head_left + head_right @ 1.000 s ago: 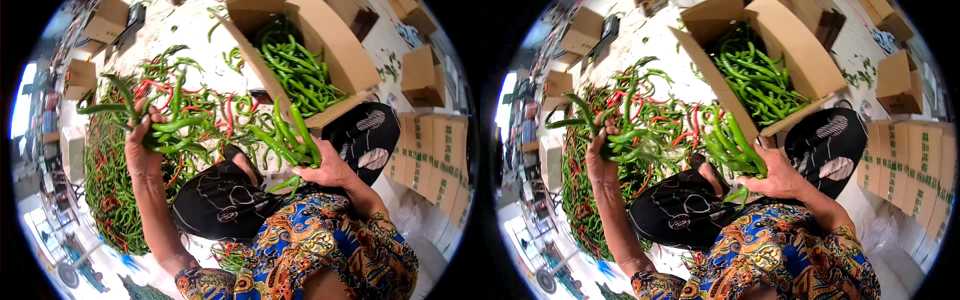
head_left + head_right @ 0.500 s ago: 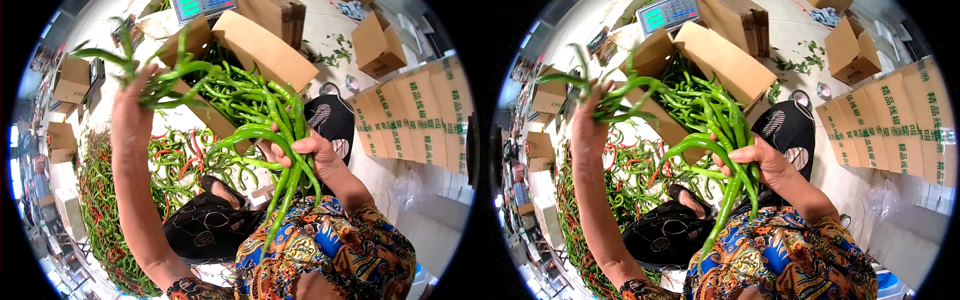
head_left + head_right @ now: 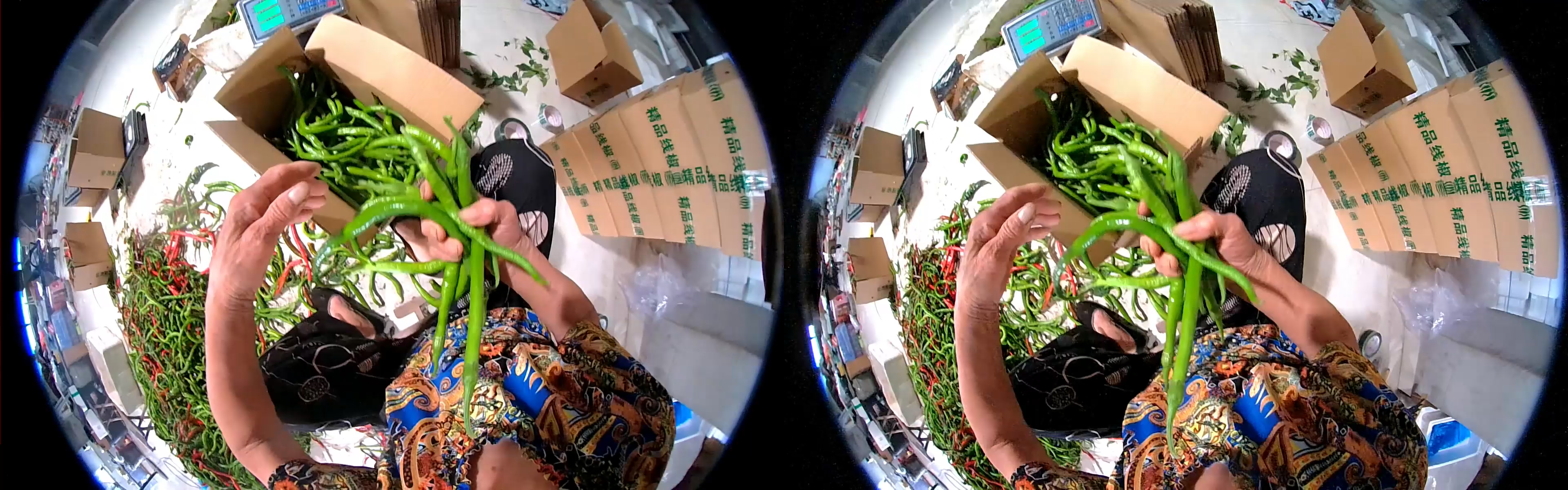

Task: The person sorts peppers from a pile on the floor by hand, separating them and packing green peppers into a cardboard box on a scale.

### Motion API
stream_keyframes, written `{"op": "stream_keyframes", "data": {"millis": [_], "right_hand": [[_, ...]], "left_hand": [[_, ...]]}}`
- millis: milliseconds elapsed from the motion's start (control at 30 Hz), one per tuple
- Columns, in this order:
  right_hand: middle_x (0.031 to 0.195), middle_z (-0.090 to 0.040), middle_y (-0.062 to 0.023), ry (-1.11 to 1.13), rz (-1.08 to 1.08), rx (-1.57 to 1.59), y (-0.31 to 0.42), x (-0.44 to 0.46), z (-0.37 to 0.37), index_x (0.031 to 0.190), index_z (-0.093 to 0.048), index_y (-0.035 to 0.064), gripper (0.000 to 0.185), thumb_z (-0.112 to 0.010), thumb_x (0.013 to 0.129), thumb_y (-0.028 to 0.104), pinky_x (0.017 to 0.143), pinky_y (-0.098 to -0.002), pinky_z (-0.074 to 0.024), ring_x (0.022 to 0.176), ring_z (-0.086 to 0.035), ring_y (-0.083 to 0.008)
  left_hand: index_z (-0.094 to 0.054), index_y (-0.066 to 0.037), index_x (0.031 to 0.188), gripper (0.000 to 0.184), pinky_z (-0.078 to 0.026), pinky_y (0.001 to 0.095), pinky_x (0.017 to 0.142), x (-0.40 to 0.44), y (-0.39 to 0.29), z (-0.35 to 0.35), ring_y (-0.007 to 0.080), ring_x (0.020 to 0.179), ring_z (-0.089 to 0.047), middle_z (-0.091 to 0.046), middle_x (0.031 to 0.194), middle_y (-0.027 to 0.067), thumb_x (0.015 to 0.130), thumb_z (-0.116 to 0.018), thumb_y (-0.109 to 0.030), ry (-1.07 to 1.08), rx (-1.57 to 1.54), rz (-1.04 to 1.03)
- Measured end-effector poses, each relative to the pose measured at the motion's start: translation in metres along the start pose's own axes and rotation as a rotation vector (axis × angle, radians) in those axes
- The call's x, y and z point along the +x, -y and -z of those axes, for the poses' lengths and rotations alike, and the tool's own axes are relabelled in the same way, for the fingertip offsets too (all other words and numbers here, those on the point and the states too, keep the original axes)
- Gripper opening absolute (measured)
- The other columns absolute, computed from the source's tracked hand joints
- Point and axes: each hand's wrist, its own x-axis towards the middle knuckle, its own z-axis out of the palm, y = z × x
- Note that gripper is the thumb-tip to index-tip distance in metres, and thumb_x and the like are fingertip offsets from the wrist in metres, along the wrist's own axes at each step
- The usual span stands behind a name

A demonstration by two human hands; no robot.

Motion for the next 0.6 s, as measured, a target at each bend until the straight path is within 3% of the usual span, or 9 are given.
{"op": "stream_keyframes", "data": {"millis": [167, 233, 300, 367, 500, 600], "right_hand": [[0.091, -0.059, -0.0174, 0.161, 0.030, 0.122, -0.002, 0.005, 0.004, 0.127, -0.049, 0.0038, 0.055, -0.060, 0.074, 0.015, 0.061, -0.0317, -0.0475, 0.067, -0.057, -0.0224], [0.090, -0.060, -0.0172, 0.207, -0.024, 0.002, 0.004, 0.003, 0.002, 0.122, -0.051, 0.0018, 0.053, -0.061, 0.070, 0.009, 0.058, -0.0319, -0.0505, 0.067, -0.058, -0.0249], [0.091, -0.060, -0.0170, 0.087, -0.027, -0.122, 0.005, -0.001, -0.009, 0.121, -0.051, 0.0008, 0.054, -0.062, 0.068, 0.008, 0.059, -0.0318, -0.0536, 0.067, -0.060, -0.0274], [0.104, -0.060, -0.0170, 0.116, -0.111, -0.249, 0.011, -0.002, -0.010, 0.122, -0.050, -0.0035, 0.058, -0.063, 0.066, 0.005, 0.058, -0.0353, -0.0561, 0.078, -0.065, -0.0313], [0.108, -0.061, -0.0191, 0.059, -0.153, -0.418, 0.019, 0.009, -0.026, 0.124, -0.049, -0.0056, 0.059, -0.067, 0.069, 0.000, 0.061, -0.0399, -0.0570, 0.085, -0.066, -0.0318], [0.106, -0.062, -0.0181, 0.139, -0.246, -0.536, 0.026, 0.023, -0.036, 0.127, -0.048, -0.0053, 0.063, -0.068, 0.068, 0.003, 0.064, -0.0382, -0.0573, 0.085, -0.065, -0.0290]], "left_hand": [[-0.058, 0.005, 0.122, 0.046, -0.049, 0.0342, 0.091, 0.000, 0.009, 0.001, 0.0208, 0.100, -0.063, -0.067, 0.107, 0.0129, 0.094, -0.060, -0.031, 0.042, -0.020, -0.006], [-0.059, 0.005, 0.121, 0.045, -0.049, 0.0344, 0.091, 0.001, 0.010, 0.004, 0.0211, 0.099, -0.064, -0.068, 0.106, 0.0128, 0.093, -0.061, -0.031, 0.072, 0.003, -0.013], [-0.059, 0.005, 0.119, 0.043, -0.049, 0.0342, 0.092, -0.001, 0.008, -0.001, 0.0205, 0.100, -0.064, -0.068, 0.105, 0.0125, 0.093, -0.061, -0.029, -0.005, 0.025, -0.065], [-0.059, 0.004, 0.122, 0.040, -0.044, 0.0298, 0.096, -0.001, 0.005, -0.001, 0.0183, 0.108, -0.060, -0.066, 0.112, 0.0115, 0.092, -0.065, -0.021, -0.017, -0.150, -0.093], [-0.059, 0.002, 0.123, 0.040, -0.041, 0.0322, 0.101, -0.003, -0.014, -0.006, 0.0194, 0.113, -0.058, -0.066, 0.116, 0.0127, 0.091, -0.064, -0.022, -0.109, -0.113, -0.226], [-0.055, 0.001, 0.129, 0.047, -0.041, 0.0338, 0.101, -0.006, -0.028, -0.011, 0.0212, 0.114, -0.058, -0.064, 0.120, 0.0136, 0.091, -0.064, -0.025, -0.029, -0.122, -0.244]]}}
